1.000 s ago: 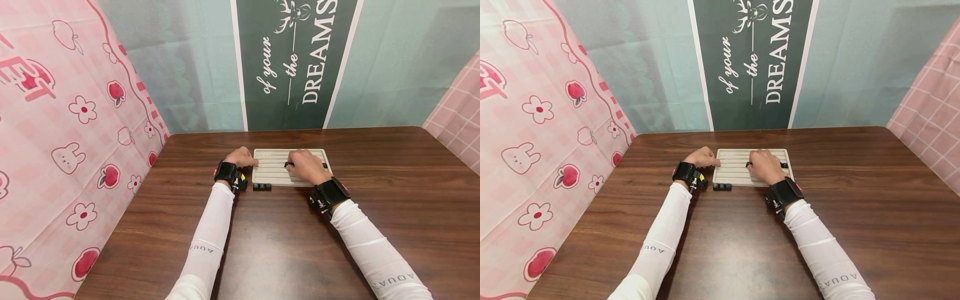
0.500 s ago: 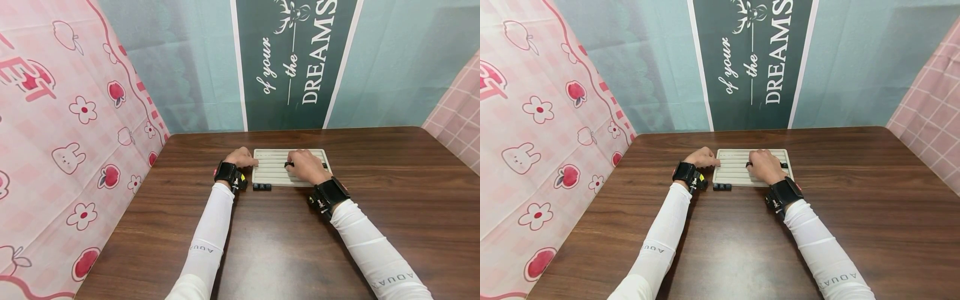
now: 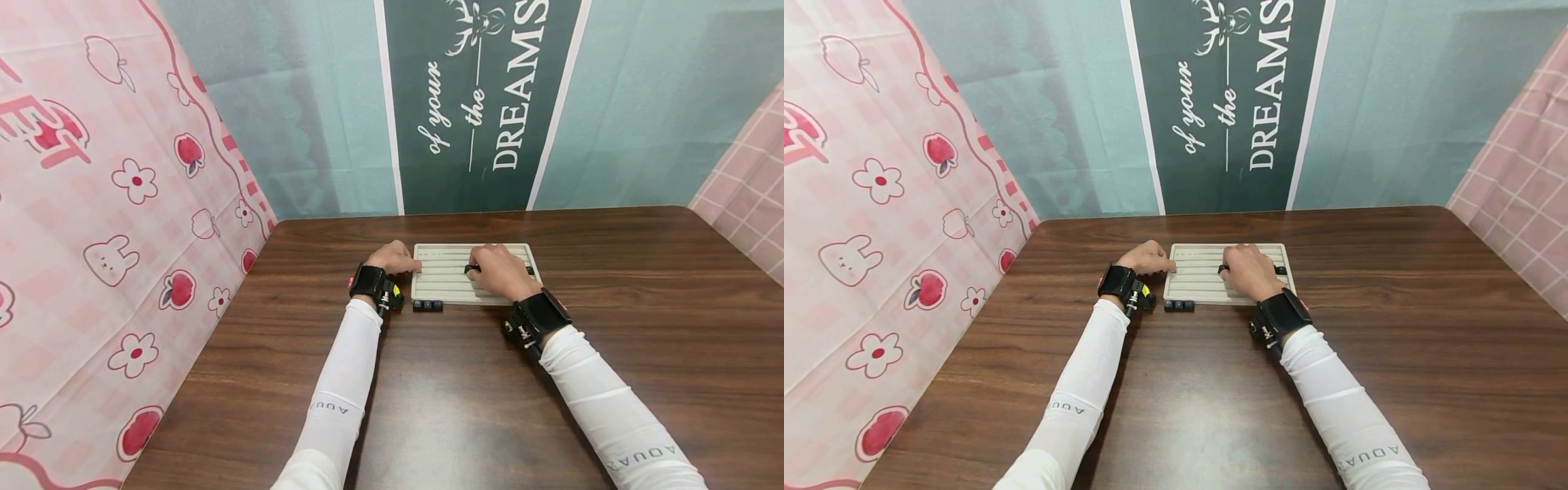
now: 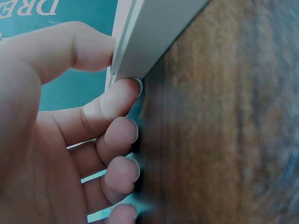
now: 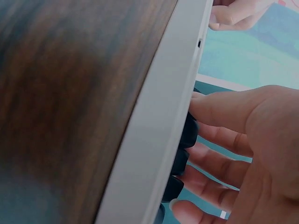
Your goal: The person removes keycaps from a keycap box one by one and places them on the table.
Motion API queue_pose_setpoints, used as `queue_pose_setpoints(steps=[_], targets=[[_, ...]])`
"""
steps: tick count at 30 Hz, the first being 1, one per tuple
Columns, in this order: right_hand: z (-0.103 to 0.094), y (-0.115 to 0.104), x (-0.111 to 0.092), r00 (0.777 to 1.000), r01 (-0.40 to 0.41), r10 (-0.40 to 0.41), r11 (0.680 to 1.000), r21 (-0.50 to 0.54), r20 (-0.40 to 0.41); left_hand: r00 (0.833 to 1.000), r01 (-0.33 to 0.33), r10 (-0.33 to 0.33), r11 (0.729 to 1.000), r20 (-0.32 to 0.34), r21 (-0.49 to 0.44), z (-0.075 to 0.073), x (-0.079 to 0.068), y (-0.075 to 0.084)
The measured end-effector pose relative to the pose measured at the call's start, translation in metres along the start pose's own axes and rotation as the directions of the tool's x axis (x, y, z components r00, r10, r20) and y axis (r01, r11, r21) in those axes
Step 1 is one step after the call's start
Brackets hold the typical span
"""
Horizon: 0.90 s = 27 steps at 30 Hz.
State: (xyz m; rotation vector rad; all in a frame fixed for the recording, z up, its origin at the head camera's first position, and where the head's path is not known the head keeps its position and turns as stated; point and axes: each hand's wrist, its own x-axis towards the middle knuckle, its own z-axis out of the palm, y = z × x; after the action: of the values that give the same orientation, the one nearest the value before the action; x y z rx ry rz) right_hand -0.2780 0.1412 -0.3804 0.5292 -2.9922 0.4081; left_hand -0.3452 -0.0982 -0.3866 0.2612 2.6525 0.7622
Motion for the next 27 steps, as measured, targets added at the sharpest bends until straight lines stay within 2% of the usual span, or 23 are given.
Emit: queue_pose_setpoints(steps=[20, 27], targets=[[-0.0034, -0.0051, 0.0006, 0.999, -0.031, 0.031, 0.999, 0.014, -0.026, 1.000, 0.001, -0.001, 1.000, -0.005, -0.018, -0.0002, 0.0005, -0.0015], [-0.0048, -0.0061, 0.0015, 1.000, 0.004, -0.004, 1.000, 0.021, -0.022, 1.000, -0.002, 0.002, 1.000, -0.004, -0.012, -0.0005, 0.0001, -0.0013]])
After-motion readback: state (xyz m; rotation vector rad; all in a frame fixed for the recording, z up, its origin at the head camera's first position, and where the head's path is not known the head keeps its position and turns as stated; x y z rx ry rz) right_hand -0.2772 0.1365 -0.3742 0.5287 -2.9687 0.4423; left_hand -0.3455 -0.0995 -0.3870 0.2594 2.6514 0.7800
